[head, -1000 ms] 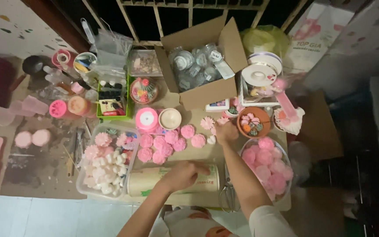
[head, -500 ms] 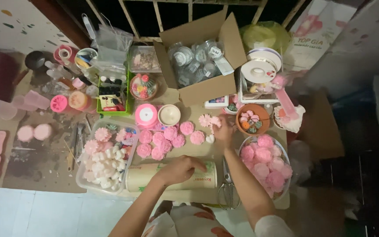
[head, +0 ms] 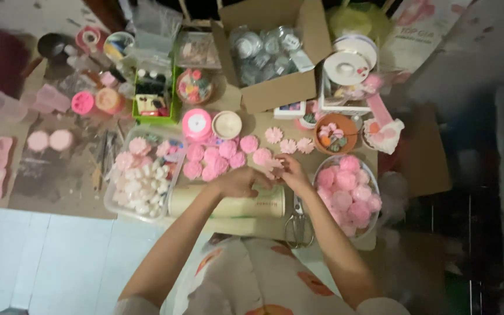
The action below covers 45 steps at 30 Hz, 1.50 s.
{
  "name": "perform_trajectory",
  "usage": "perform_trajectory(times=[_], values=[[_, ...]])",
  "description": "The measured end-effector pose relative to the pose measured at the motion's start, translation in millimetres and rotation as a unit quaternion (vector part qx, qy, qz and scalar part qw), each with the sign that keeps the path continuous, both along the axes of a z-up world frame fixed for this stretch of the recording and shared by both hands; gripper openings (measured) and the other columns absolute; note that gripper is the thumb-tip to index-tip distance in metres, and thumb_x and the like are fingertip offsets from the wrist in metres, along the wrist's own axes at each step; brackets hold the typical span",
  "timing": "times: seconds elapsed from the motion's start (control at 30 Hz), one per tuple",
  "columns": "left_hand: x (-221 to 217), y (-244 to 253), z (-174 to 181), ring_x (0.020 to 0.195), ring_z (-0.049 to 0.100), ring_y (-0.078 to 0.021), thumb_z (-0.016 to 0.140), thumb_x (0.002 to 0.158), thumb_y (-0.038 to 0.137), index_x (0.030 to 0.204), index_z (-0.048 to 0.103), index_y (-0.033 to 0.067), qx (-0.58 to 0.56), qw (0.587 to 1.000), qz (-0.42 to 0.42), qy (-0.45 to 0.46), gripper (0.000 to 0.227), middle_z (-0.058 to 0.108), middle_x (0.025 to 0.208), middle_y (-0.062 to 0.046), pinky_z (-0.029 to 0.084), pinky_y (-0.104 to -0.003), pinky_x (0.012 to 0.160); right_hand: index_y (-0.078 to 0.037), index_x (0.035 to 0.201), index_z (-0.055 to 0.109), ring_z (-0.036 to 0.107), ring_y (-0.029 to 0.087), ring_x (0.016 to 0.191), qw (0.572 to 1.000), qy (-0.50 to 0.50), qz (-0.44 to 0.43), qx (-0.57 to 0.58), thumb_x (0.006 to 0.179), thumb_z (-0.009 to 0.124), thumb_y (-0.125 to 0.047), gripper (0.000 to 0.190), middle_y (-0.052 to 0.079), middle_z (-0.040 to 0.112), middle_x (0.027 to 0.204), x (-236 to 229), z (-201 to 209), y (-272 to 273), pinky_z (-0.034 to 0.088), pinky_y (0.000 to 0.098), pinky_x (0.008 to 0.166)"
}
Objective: The recorder is assembling and wrapping pink artificial flowers at a studio workbench.
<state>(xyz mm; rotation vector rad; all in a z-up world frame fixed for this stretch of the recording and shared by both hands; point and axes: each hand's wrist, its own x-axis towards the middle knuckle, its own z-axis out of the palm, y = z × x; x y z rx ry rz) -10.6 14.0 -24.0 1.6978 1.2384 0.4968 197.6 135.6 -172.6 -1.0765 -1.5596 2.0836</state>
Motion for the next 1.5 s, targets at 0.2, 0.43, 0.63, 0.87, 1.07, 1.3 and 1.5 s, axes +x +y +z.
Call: perform_trajectory(times=[0.2,0.43,0.63,0.87,1.07,1.3,1.5], values=[[-17,13,-37,0.105,0.073,-0.0184,0.066,0.064,-0.003,0.114,0.077,0.0108,-0.043,0.997,-0.012,-0.067,0.053,0.079,0.113,-0.005,0.056,-0.032,0.093,0.001,0.134,0.066,0.066,0.015,0.097,0.984,0.099,0.140,-0.046,0.094,0.070,0.000,0.040,0.007,0.068,0.110,-4,-33,-17,0.057,0.0333,0.087],[-24,21,-21,0.088,0.067,-0.0163,0.063,0.062,-0.007,0.112,0.080,0.0116,-0.076,0.996,-0.006,-0.049,0.056,0.080,0.105,-0.003,0.054,-0.031,0.077,0.002,0.140,0.055,0.068,0.027,0.114,0.945,0.173,0.165,-0.224,0.103,0.044,-0.031,0.050,0.012,0.068,0.122,1,-13,-28,0.055,0.0447,0.104],[-24,24,-18,0.089,0.064,-0.0101,0.068,0.064,-0.007,0.117,0.079,0.0135,-0.048,0.993,-0.004,-0.108,0.058,0.078,0.109,0.000,0.051,-0.027,0.077,0.004,0.139,0.052,0.062,0.027,0.127,0.931,0.215,0.132,-0.264,0.103,0.038,-0.042,0.060,0.015,0.060,0.143,5,0,-37,0.050,0.0477,0.107],[-37,29,-47,0.075,0.060,-0.0087,0.065,0.060,-0.006,0.117,0.078,0.0143,-0.090,0.991,0.017,-0.098,0.061,0.075,0.097,0.001,0.050,-0.027,0.064,-0.013,0.153,0.032,0.063,0.024,0.121,0.975,0.124,0.121,-0.138,0.101,0.049,-0.035,0.059,0.013,0.063,0.135,7,14,-61,0.054,0.0415,0.097],[-42,26,-70,0.066,0.055,-0.0099,0.059,0.061,0.001,0.118,0.079,0.0118,-0.138,0.980,0.058,-0.132,0.061,0.071,0.080,0.000,0.047,-0.026,0.059,-0.012,0.141,0.021,0.068,0.021,0.107,0.994,0.100,0.021,0.031,0.089,0.065,0.011,0.073,0.016,0.067,0.123,4,18,-89,0.060,0.0324,0.086],[-38,26,-81,0.066,0.051,-0.0059,0.058,0.069,0.006,0.111,0.080,0.0018,-0.244,0.925,0.122,-0.263,0.047,0.066,0.080,0.001,0.044,-0.023,0.059,-0.002,0.134,0.041,0.068,0.018,0.110,0.993,0.116,0.002,0.037,0.093,0.063,0.011,0.048,0.012,0.068,0.122,5,15,-91,0.061,0.0337,0.088],[-51,22,-103,0.083,0.058,-0.0097,0.064,0.083,0.001,0.125,0.067,0.0000,-0.269,0.859,0.127,-0.417,0.043,0.063,0.100,-0.005,0.047,-0.024,0.071,0.001,0.133,0.048,0.068,0.019,0.105,0.996,0.048,0.006,0.074,0.093,0.066,0.008,0.045,0.013,0.072,0.117,7,17,-90,0.057,0.0328,0.089]])
